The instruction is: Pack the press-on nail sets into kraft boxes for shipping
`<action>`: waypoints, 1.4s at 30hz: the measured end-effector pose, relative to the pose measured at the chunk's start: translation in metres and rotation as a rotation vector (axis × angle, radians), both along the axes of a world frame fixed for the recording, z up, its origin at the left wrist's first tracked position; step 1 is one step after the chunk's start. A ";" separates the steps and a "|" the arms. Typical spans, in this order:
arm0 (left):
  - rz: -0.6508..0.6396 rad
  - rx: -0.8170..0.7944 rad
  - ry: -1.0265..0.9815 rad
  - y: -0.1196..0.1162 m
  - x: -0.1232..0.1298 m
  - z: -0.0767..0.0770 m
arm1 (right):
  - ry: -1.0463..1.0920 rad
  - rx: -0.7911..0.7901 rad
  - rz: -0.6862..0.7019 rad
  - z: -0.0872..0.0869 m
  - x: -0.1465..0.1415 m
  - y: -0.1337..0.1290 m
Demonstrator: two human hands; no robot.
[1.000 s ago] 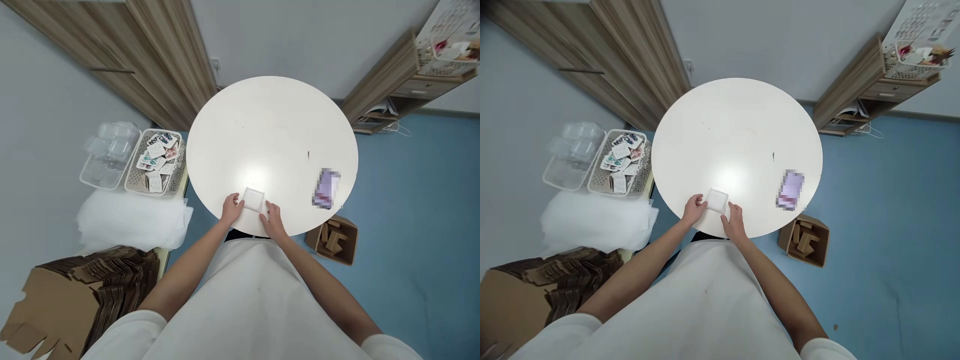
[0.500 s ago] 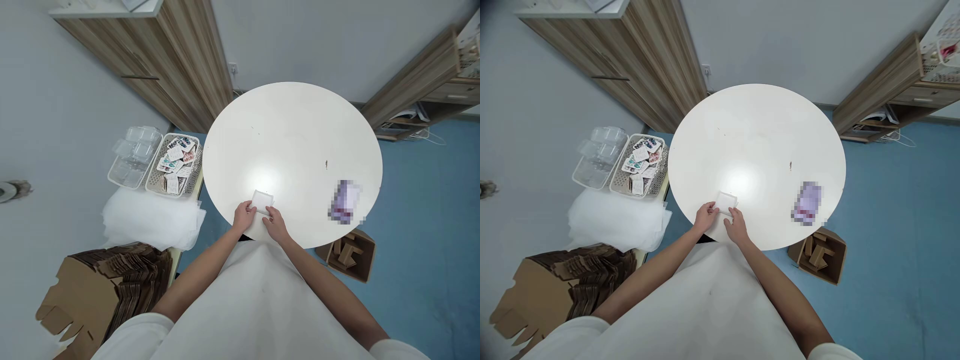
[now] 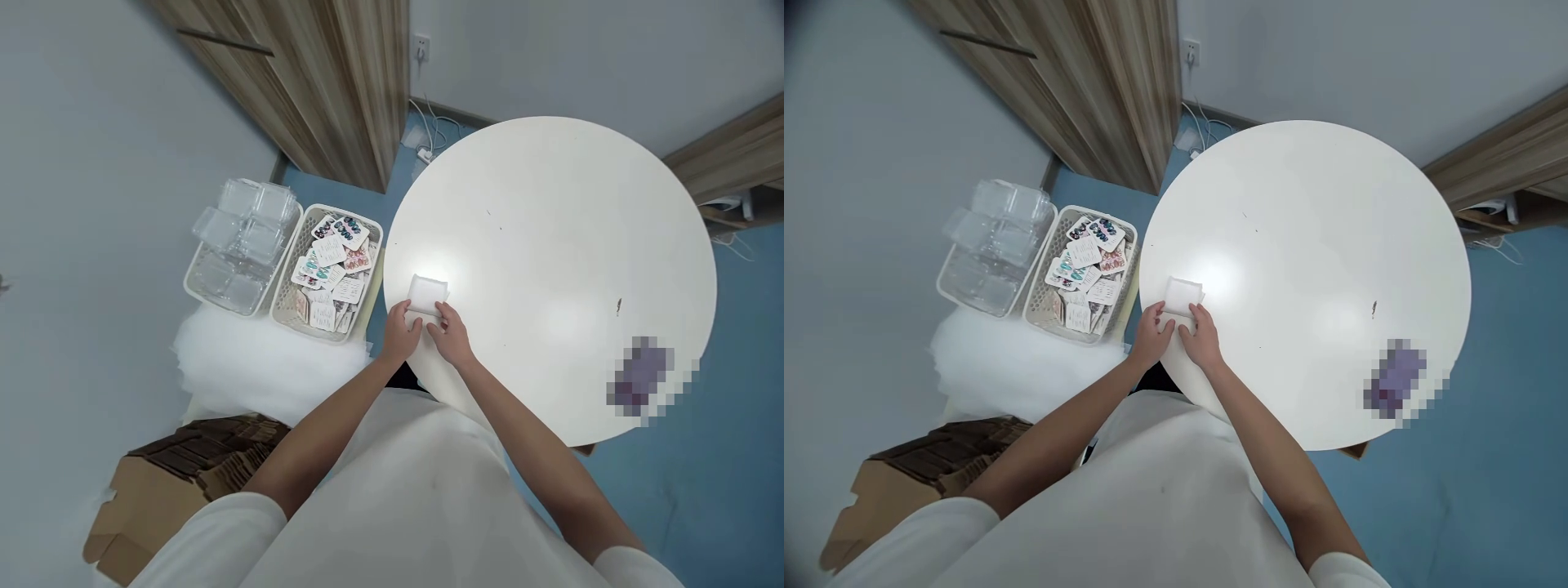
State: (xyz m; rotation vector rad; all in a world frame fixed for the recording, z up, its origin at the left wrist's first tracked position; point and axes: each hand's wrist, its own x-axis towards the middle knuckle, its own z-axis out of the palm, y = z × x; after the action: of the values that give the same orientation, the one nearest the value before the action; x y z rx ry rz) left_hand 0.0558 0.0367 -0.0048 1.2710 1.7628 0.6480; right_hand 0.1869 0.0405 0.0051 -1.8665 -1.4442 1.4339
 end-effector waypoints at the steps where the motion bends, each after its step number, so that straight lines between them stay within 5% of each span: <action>1: 0.001 0.009 0.002 0.007 -0.006 -0.001 | -0.002 0.002 0.002 0.000 -0.007 0.008; 8: 0.029 0.058 -0.023 0.035 -0.029 -0.001 | -0.026 0.015 0.001 0.003 -0.033 0.035; 24: 0.052 0.154 -0.065 0.028 -0.028 -0.010 | 0.060 0.080 -0.013 0.007 -0.025 0.029; 32: 0.139 0.187 -0.059 -0.019 -0.003 -0.007 | 0.199 -0.023 -0.067 0.018 0.007 -0.032; 42: 0.192 0.134 -0.099 -0.089 0.051 0.033 | 0.273 -0.135 0.137 0.040 0.065 -0.106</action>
State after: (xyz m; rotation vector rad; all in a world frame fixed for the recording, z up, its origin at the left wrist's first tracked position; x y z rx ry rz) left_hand 0.1066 -0.0518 0.0282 1.1450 1.7972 0.9366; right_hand 0.2517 -0.0653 0.0454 -1.5938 -1.3917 1.8125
